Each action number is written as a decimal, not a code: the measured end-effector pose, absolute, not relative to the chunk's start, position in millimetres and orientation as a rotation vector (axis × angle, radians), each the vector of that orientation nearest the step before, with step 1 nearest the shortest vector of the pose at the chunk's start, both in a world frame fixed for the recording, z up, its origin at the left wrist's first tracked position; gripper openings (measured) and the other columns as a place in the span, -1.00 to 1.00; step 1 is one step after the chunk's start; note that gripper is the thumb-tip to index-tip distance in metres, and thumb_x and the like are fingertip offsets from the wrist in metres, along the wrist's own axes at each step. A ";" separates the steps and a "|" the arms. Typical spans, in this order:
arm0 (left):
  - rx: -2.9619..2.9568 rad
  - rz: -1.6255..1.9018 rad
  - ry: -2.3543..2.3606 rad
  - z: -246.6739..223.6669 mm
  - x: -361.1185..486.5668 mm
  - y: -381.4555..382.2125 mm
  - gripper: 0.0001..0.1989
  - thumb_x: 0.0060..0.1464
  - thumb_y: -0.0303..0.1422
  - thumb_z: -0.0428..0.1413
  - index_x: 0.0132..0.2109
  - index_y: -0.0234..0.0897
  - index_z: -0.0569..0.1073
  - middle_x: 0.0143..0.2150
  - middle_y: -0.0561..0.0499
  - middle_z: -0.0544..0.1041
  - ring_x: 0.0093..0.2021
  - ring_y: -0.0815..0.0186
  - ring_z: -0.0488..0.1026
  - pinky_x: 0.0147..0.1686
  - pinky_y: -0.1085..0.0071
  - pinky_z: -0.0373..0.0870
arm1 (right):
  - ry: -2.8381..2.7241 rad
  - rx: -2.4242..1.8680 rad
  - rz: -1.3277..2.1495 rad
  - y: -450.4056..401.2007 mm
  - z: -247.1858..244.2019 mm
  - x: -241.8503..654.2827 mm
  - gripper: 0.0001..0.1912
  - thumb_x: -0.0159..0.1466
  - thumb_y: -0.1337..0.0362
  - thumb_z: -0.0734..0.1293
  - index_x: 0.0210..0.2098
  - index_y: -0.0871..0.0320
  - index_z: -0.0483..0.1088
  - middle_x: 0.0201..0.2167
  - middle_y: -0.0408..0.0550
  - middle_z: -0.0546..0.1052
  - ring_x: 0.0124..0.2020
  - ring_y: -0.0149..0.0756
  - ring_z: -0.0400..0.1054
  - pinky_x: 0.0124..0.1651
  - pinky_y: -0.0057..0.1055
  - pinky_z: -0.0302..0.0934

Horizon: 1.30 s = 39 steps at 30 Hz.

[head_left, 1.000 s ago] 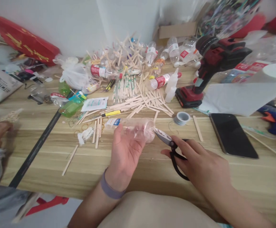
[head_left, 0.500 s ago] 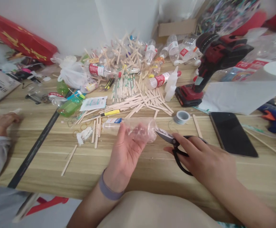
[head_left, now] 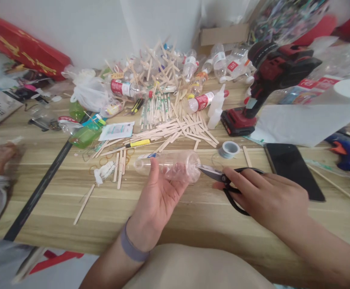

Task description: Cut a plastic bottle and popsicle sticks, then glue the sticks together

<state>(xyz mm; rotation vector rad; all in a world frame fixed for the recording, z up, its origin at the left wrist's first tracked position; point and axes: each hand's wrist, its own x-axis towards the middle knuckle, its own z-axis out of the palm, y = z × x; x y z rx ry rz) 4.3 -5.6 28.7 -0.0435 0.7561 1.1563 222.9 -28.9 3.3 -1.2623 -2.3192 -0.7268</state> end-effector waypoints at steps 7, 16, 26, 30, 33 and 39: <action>-0.040 1.149 0.779 29.0 5.8 -4.2 -0.51 0.36 -0.11 -0.13 0.15 -0.42 0.37 -0.08 -0.20 0.57 -0.17 0.23 0.60 -0.21 0.40 0.60 | -1.983 -1.366 0.594 -30.4 -12.6 208.3 -0.51 0.32 -0.20 0.23 -0.33 0.11 0.45 -0.68 -0.24 0.40 -0.71 -0.44 0.23 -0.63 -0.50 0.08; 0.090 1.166 0.765 23.3 2.5 -5.2 -0.53 0.35 -0.07 -0.13 0.09 -0.32 0.43 -0.11 -0.14 0.60 -0.14 0.25 0.60 -0.16 0.39 0.58 | -2.223 -1.307 -0.085 -31.0 4.3 216.8 -0.46 0.36 -0.18 0.15 -0.14 0.14 0.49 -0.55 -0.16 0.45 -0.60 -0.42 0.36 -0.57 -0.49 0.09; 0.132 1.174 0.831 20.5 -0.8 -6.6 -0.57 0.31 -0.03 -0.08 0.01 -0.26 0.44 -0.17 -0.08 0.59 -0.18 0.27 0.59 -0.19 0.35 0.58 | -2.419 -1.229 -0.540 -31.3 18.7 229.5 -0.56 0.49 0.09 0.05 -0.20 0.12 0.48 -0.55 -0.10 0.47 -0.57 -0.30 0.32 -0.49 -0.33 -0.02; 0.116 1.146 0.880 22.5 0.6 -6.7 -0.56 0.31 -0.03 -0.08 0.04 -0.26 0.44 -0.19 -0.07 0.58 -0.21 0.27 0.59 -0.23 0.36 0.57 | -2.474 -1.157 -0.653 -29.8 28.6 231.8 -0.54 0.50 0.15 0.01 -0.21 0.18 0.48 -0.57 -0.08 0.45 -0.56 -0.28 0.31 -0.47 -0.31 -0.01; 0.105 1.126 0.896 23.7 1.3 -6.7 -0.56 0.32 -0.04 -0.09 0.04 -0.28 0.44 -0.15 -0.10 0.59 -0.19 0.26 0.59 -0.21 0.35 0.57 | -2.499 -1.126 -0.733 -29.4 31.2 234.3 -0.53 0.50 0.23 -0.01 -0.20 0.20 0.49 -0.57 -0.04 0.46 -0.55 -0.25 0.31 -0.46 -0.29 0.01; 0.091 1.055 0.875 20.6 1.3 -5.6 -0.55 0.36 -0.08 -0.16 0.07 -0.27 0.44 -0.10 -0.11 0.60 -0.19 0.28 0.60 -0.23 0.40 0.56 | -2.529 -1.069 -0.829 -28.1 27.0 238.1 -0.58 0.49 0.28 0.03 -0.14 0.23 0.49 -0.56 -0.06 0.47 -0.55 -0.26 0.32 -0.45 -0.31 0.06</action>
